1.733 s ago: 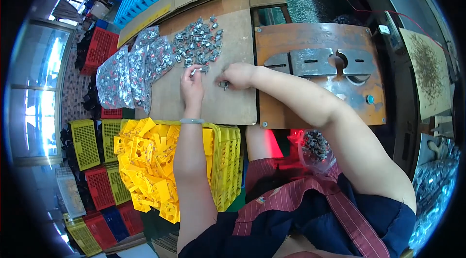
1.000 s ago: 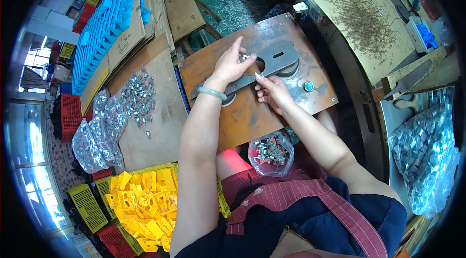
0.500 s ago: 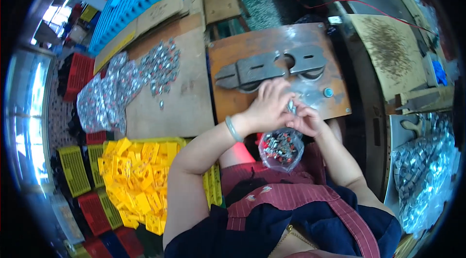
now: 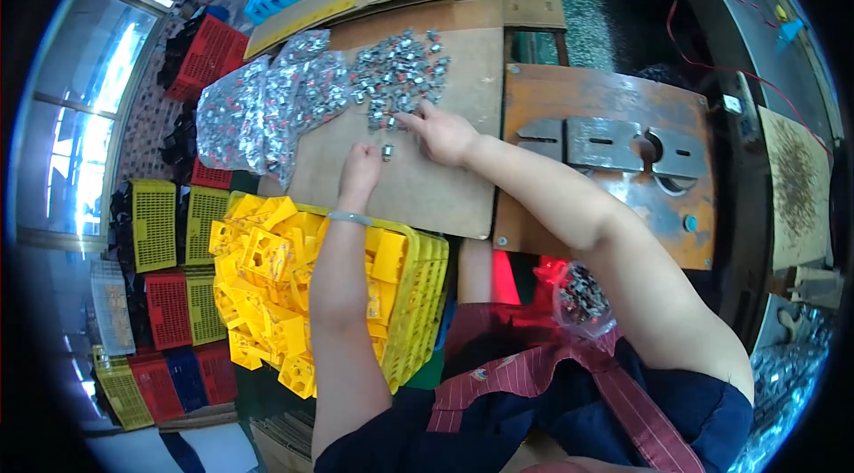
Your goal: Assembling small metal components using a manual press or jig on a workshop bench.
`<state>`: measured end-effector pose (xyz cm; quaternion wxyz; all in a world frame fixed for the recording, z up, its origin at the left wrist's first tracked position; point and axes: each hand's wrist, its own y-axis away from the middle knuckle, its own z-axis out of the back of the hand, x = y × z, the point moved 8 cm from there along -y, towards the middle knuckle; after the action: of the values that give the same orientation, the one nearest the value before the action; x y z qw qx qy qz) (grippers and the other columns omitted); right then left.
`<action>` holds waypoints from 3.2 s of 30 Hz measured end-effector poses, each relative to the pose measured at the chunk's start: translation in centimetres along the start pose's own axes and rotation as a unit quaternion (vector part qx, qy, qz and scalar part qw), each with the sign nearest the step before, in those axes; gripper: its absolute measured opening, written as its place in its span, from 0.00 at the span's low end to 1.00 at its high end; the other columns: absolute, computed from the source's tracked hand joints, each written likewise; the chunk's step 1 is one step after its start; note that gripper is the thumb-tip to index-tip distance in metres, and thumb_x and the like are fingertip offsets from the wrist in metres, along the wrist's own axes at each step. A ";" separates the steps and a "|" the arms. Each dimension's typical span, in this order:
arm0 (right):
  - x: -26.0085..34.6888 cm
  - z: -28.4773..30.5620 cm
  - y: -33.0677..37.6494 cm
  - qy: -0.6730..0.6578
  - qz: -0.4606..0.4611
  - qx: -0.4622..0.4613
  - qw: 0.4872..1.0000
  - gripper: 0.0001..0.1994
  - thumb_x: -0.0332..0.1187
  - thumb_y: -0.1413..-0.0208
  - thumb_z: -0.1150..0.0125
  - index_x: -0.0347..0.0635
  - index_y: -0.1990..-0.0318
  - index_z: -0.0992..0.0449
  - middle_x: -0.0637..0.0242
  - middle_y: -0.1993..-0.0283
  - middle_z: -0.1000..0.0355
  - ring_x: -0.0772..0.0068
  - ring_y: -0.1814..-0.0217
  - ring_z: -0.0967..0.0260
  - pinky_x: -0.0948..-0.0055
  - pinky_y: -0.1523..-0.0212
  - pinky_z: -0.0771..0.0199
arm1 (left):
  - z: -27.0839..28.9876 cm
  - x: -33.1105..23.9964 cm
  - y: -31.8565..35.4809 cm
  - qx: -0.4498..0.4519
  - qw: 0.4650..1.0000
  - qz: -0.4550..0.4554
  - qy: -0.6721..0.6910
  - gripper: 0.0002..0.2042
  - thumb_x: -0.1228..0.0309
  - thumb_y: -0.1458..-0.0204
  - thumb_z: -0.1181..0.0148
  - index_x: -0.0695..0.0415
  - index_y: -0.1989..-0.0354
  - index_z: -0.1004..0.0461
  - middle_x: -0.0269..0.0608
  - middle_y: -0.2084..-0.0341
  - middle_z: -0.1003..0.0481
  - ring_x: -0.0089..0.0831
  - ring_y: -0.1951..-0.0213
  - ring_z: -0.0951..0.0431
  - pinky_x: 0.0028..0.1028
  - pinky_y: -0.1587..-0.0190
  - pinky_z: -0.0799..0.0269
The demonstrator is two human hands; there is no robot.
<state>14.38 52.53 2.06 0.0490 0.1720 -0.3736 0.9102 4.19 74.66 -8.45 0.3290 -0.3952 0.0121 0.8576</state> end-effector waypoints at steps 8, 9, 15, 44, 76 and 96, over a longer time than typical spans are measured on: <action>-3.9 0.1 0.7 0.102 0.048 0.136 0.984 0.17 0.32 0.47 0.41 0.45 0.49 0.29 0.53 0.59 0.28 0.47 0.57 0.27 0.57 0.56 0.25 | -1.8 -9.8 2.2 0.011 0.987 -0.089 -0.133 0.23 0.49 0.43 0.48 0.61 0.64 0.26 0.54 0.73 0.23 0.50 0.69 0.23 0.42 0.64 0.29; -2.5 1.3 3.6 0.062 0.070 0.092 0.991 0.17 0.31 0.48 0.40 0.45 0.49 0.29 0.54 0.62 0.26 0.48 0.60 0.26 0.59 0.57 0.25 | -2.3 -8.8 3.2 -0.020 0.983 -0.120 -0.136 0.23 0.48 0.44 0.46 0.60 0.64 0.25 0.55 0.72 0.23 0.53 0.68 0.24 0.43 0.63 0.29; -5.3 12.9 21.9 -0.493 -0.364 -0.072 0.787 0.15 0.24 0.44 0.38 0.39 0.50 0.32 0.66 0.67 0.26 0.79 0.72 0.29 0.78 0.71 0.27 | -8.8 -19.3 6.1 0.167 0.929 -0.207 0.256 0.11 0.68 0.41 0.43 0.58 0.53 0.27 0.37 0.66 0.23 0.24 0.63 0.24 0.24 0.60 0.28; -14.1 18.1 32.4 -0.642 -0.384 -0.275 0.604 0.08 0.36 0.41 0.38 0.44 0.64 0.28 0.73 0.76 0.29 0.82 0.79 0.32 0.83 0.80 0.30 | -17.8 -45.2 23.1 -0.024 0.787 -0.616 0.031 0.14 0.59 0.47 0.42 0.57 0.61 0.26 0.44 0.54 0.34 0.44 0.45 0.38 0.50 0.40 0.50; 1.9 11.3 14.7 -0.131 -0.060 0.087 0.986 0.08 0.26 0.49 0.41 0.38 0.61 0.25 0.55 0.64 0.26 0.51 0.58 0.27 0.61 0.56 0.26 | -5.7 -14.7 7.1 -0.014 0.926 -0.344 -0.155 0.28 0.52 0.40 0.52 0.47 0.33 0.42 0.53 0.31 0.52 0.56 0.32 0.53 0.58 0.34 0.64; -4.9 3.7 4.6 0.232 -0.068 0.208 0.948 0.13 0.42 0.56 0.31 0.48 0.65 0.20 0.57 0.64 0.27 0.52 0.60 0.25 0.57 0.62 0.23 | -5.7 -19.5 9.6 0.041 0.904 -0.398 -0.153 0.16 0.63 0.54 0.34 0.54 0.57 0.26 0.47 0.63 0.24 0.49 0.58 0.25 0.44 0.53 0.30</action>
<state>19.05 46.87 -0.22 0.1594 -0.0122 -0.1417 0.9769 11.67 54.75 -1.27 0.6566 -0.2176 -0.1611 0.7039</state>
